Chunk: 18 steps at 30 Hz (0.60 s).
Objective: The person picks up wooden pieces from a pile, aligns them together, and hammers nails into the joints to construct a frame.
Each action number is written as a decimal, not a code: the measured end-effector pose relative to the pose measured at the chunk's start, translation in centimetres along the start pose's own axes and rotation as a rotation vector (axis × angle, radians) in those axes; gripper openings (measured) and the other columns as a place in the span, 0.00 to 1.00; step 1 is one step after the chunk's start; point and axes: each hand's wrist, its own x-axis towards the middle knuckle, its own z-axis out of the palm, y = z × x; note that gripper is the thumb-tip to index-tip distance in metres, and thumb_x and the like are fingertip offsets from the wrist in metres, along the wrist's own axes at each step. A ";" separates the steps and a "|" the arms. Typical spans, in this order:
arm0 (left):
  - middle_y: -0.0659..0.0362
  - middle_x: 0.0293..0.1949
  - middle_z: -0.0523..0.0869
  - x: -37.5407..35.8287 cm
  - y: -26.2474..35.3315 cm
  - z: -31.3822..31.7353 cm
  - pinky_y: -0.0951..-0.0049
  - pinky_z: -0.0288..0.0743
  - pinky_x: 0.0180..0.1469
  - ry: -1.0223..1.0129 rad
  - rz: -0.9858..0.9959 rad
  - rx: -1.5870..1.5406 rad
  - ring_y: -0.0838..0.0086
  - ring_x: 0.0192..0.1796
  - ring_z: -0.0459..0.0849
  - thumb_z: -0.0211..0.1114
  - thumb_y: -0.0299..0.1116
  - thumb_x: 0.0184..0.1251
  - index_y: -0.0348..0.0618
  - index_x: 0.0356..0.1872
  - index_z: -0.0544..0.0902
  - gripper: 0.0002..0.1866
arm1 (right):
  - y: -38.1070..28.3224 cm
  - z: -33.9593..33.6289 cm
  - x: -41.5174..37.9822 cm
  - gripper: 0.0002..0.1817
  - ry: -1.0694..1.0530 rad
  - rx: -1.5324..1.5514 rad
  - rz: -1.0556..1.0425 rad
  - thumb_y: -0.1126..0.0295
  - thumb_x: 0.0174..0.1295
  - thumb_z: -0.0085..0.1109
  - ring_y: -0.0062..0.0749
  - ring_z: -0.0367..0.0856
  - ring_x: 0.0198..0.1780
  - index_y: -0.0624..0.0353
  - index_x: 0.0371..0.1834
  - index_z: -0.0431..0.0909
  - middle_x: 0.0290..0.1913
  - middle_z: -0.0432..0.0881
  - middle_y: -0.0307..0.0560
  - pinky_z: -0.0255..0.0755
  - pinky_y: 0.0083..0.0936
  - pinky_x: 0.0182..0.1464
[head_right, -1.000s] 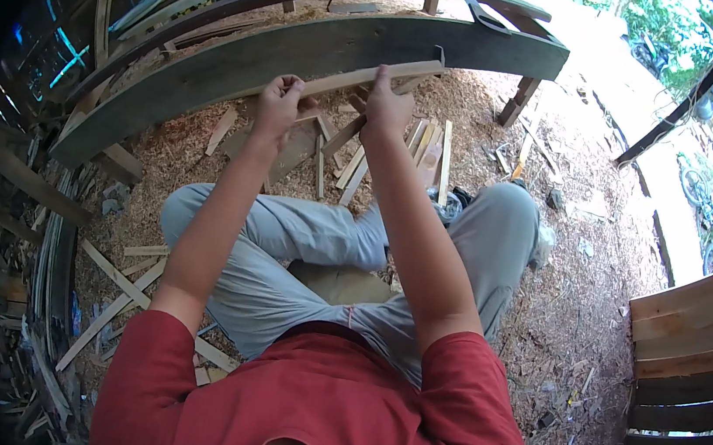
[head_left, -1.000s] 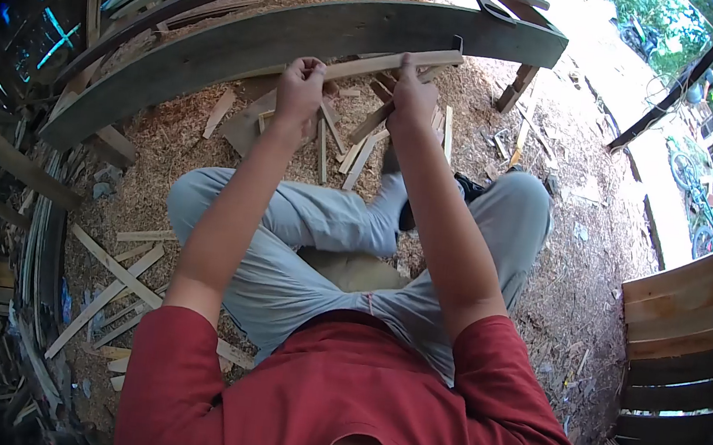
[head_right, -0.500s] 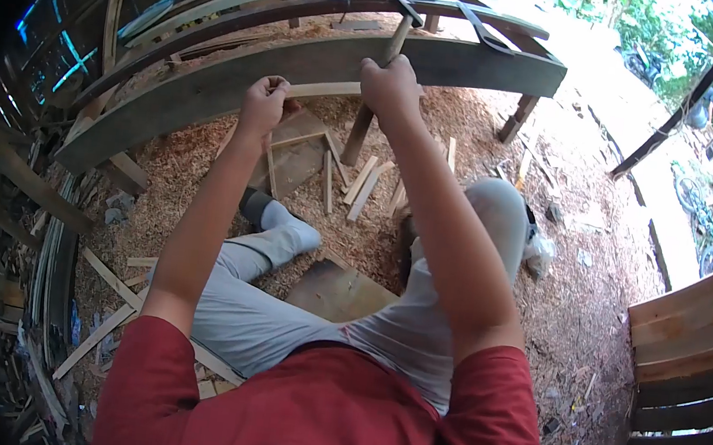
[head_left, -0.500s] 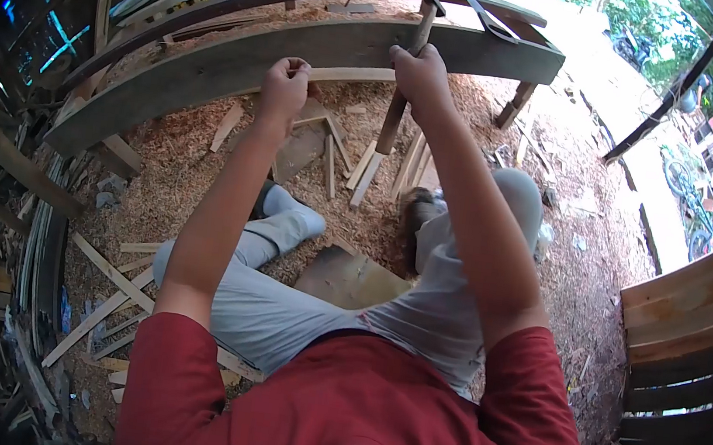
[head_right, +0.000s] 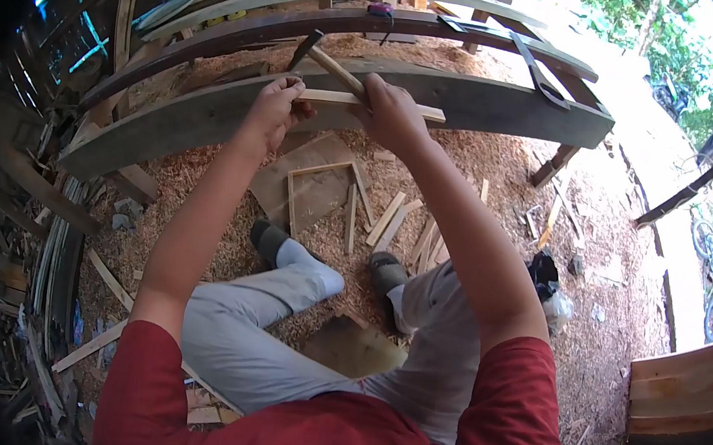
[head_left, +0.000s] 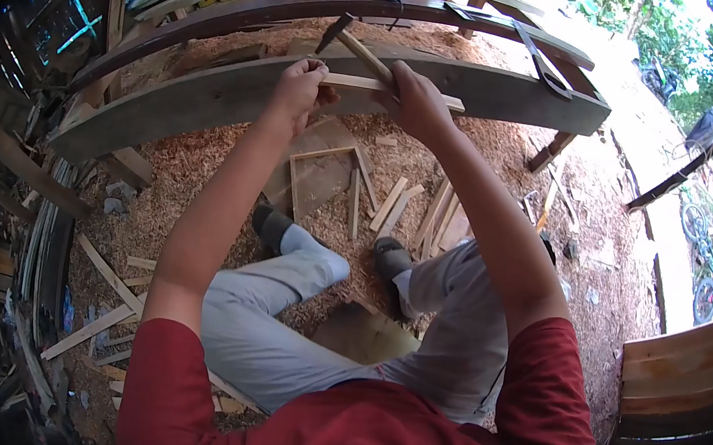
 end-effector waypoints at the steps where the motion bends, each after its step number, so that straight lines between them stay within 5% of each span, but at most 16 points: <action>1: 0.59 0.34 0.84 0.8 -0.3 -0.4 0.66 0.89 0.42 -0.029 0.016 -0.023 0.72 0.33 0.86 0.62 0.33 0.86 0.44 0.47 0.81 0.05 | 0.9 0.7 0.8 0.21 -0.026 0.016 0.034 0.59 0.69 0.75 0.67 0.84 0.45 0.60 0.46 0.72 0.39 0.84 0.61 0.75 0.55 0.47; 6: 0.64 0.42 0.83 6.0 -2.9 -2.1 0.65 0.86 0.49 -0.063 0.121 0.119 0.77 0.39 0.84 0.62 0.33 0.86 0.49 0.48 0.82 0.03 | 4.9 3.0 4.9 0.20 -0.047 -0.005 -0.003 0.57 0.70 0.73 0.66 0.85 0.45 0.58 0.47 0.73 0.37 0.85 0.61 0.76 0.55 0.47; 9: 0.64 0.41 0.84 8.5 -2.9 -1.5 0.68 0.82 0.46 0.085 0.310 0.452 0.77 0.39 0.84 0.65 0.34 0.83 0.47 0.48 0.85 0.04 | 7.4 3.7 7.8 0.19 -0.070 -0.043 -0.027 0.56 0.72 0.71 0.66 0.86 0.45 0.58 0.46 0.74 0.37 0.85 0.60 0.76 0.55 0.47; 11: 0.56 0.33 0.85 10.1 -2.4 -1.0 0.58 0.77 0.43 0.162 0.604 0.771 0.62 0.37 0.85 0.68 0.34 0.76 0.41 0.41 0.83 0.08 | 9.1 4.0 9.6 0.18 -0.075 -0.114 -0.095 0.55 0.73 0.70 0.65 0.86 0.46 0.57 0.47 0.75 0.38 0.85 0.60 0.77 0.55 0.48; 14: 0.50 0.35 0.86 13.7 -3.6 -1.5 0.52 0.77 0.46 0.140 0.847 0.901 0.50 0.42 0.85 0.69 0.33 0.72 0.41 0.40 0.84 0.06 | 11.5 5.1 10.8 0.18 -0.097 -0.103 -0.105 0.55 0.73 0.69 0.65 0.86 0.47 0.58 0.48 0.76 0.39 0.86 0.59 0.77 0.55 0.50; 18: 0.50 0.37 0.87 14.9 -4.2 -1.1 0.48 0.76 0.48 0.196 0.829 1.049 0.46 0.45 0.84 0.69 0.32 0.72 0.42 0.40 0.84 0.06 | 13.5 7.1 11.3 0.18 -0.071 -0.069 -0.190 0.55 0.74 0.68 0.65 0.85 0.51 0.58 0.49 0.77 0.44 0.85 0.59 0.77 0.54 0.52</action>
